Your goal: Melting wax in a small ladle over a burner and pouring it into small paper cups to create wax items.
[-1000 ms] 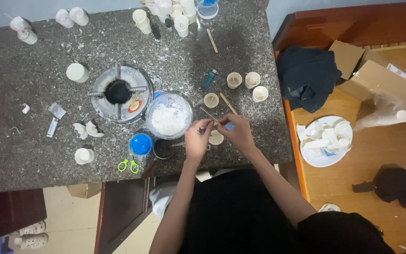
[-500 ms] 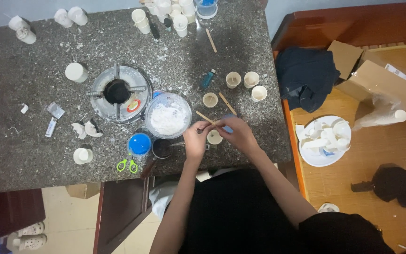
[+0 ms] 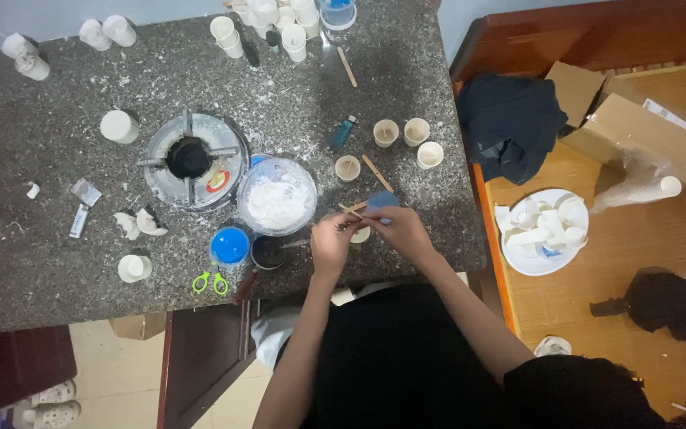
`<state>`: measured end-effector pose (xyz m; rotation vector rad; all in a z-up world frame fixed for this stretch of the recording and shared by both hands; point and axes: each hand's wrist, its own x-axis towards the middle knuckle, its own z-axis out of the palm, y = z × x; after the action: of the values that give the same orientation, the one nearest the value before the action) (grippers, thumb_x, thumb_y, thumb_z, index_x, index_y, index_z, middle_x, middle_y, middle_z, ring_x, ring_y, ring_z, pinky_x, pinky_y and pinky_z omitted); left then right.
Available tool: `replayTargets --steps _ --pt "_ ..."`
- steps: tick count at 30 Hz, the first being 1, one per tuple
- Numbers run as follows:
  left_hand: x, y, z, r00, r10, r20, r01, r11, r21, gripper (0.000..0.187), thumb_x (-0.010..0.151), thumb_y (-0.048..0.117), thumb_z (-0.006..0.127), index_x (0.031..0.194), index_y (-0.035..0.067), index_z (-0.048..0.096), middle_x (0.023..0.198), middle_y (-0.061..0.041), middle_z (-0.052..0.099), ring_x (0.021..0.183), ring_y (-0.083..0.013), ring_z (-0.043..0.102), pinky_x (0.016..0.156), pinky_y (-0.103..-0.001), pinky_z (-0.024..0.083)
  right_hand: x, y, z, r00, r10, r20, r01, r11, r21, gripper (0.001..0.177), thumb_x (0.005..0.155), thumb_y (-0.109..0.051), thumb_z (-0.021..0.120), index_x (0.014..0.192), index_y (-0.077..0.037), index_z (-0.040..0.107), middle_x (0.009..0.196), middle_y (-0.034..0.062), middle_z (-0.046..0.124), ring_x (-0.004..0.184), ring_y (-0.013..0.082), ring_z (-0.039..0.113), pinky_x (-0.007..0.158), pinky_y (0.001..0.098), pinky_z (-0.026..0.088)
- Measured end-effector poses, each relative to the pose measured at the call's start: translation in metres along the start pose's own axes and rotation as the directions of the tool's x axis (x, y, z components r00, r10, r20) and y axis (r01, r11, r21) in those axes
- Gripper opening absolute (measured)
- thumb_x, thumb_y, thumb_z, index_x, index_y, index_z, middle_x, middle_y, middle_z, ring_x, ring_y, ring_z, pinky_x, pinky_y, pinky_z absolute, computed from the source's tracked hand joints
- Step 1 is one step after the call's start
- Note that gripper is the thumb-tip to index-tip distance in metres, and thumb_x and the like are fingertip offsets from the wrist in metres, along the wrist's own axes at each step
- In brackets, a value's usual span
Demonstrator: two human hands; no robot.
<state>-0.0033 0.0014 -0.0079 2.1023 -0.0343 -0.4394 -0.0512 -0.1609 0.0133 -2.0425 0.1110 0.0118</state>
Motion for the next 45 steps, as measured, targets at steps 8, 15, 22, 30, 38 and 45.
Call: replayTargets --steps 8,15,22,30,38,45 --pt "0.0 -0.01 0.007 1.0 0.008 -0.018 -0.008 1.0 0.026 0.007 0.087 0.023 0.082 0.091 0.017 0.084 0.08 -0.01 0.078 0.087 -0.0381 0.073 0.077 -0.044 0.056 0.008 0.03 0.013 0.989 0.147 0.01 -0.147 0.98 0.133 0.013 0.087 -0.018 0.086 0.097 -0.011 0.084 0.086 0.0119 0.08 0.088 0.0263 0.076 0.078 0.0387 0.061" --pt "0.001 -0.005 0.006 0.998 -0.053 -0.024 0.053 0.998 -0.015 0.01 0.09 0.019 0.078 0.096 0.016 0.085 0.079 -0.01 0.079 0.078 -0.0309 0.073 0.073 -0.038 0.054 0.005 0.021 0.009 0.995 0.089 0.038 -0.092 0.989 0.112 0.014 0.093 -0.017 0.079 0.099 -0.006 0.082 0.09 0.018 0.079 0.088 0.0338 0.077 0.078 0.0437 0.06" --pt "0.003 -0.013 0.009 0.999 -0.032 -0.01 0.031 0.999 -0.034 0.009 0.088 0.022 0.081 0.092 0.016 0.084 0.083 -0.013 0.079 0.085 -0.0356 0.074 0.074 -0.041 0.055 0.002 0.031 0.016 0.995 0.101 -0.024 -0.102 0.995 -0.016 0.017 0.097 -0.02 0.074 0.103 -0.007 0.082 0.089 0.0128 0.08 0.086 0.0311 0.078 0.078 0.0418 0.061" --pt "0.008 -0.03 0.014 0.994 -0.052 0.093 0.078 0.949 -0.307 0.028 0.078 0.018 0.089 0.101 0.006 0.079 0.1 -0.022 0.078 0.102 -0.0347 0.074 0.085 -0.049 0.055 0.002 0.041 0.02 0.999 -0.043 0.025 0.048 0.973 -0.224 0.016 0.098 -0.017 0.071 0.107 -0.007 0.08 0.095 0.0116 0.08 0.09 0.0296 0.077 0.081 0.0424 0.061" --pt "0.013 -0.066 0.025 0.996 -0.09 -0.025 0.076 0.941 -0.329 0.013 0.087 0.016 0.083 0.096 0.007 0.08 0.083 -0.014 0.079 0.079 -0.0207 0.077 0.07 -0.033 0.061 0.001 0.059 0.027 0.993 -0.049 0.112 0.084 0.937 -0.338 0.02 0.1 -0.025 0.069 0.11 -0.01 0.079 0.097 0.01 0.079 0.091 0.0298 0.076 0.081 0.0441 0.061" --pt "0.014 -0.08 0.025 0.987 -0.123 -0.1 0.108 0.984 -0.14 0.019 0.083 0.02 0.086 0.098 0.01 0.081 0.084 -0.014 0.079 0.079 -0.0255 0.076 0.066 -0.04 0.059 0.001 0.083 0.036 0.979 -0.14 0.146 0.191 0.88 -0.436 0.014 0.097 -0.023 0.071 0.103 -0.012 0.079 0.093 0.0054 0.078 0.092 0.0271 0.074 0.078 0.0405 0.06"
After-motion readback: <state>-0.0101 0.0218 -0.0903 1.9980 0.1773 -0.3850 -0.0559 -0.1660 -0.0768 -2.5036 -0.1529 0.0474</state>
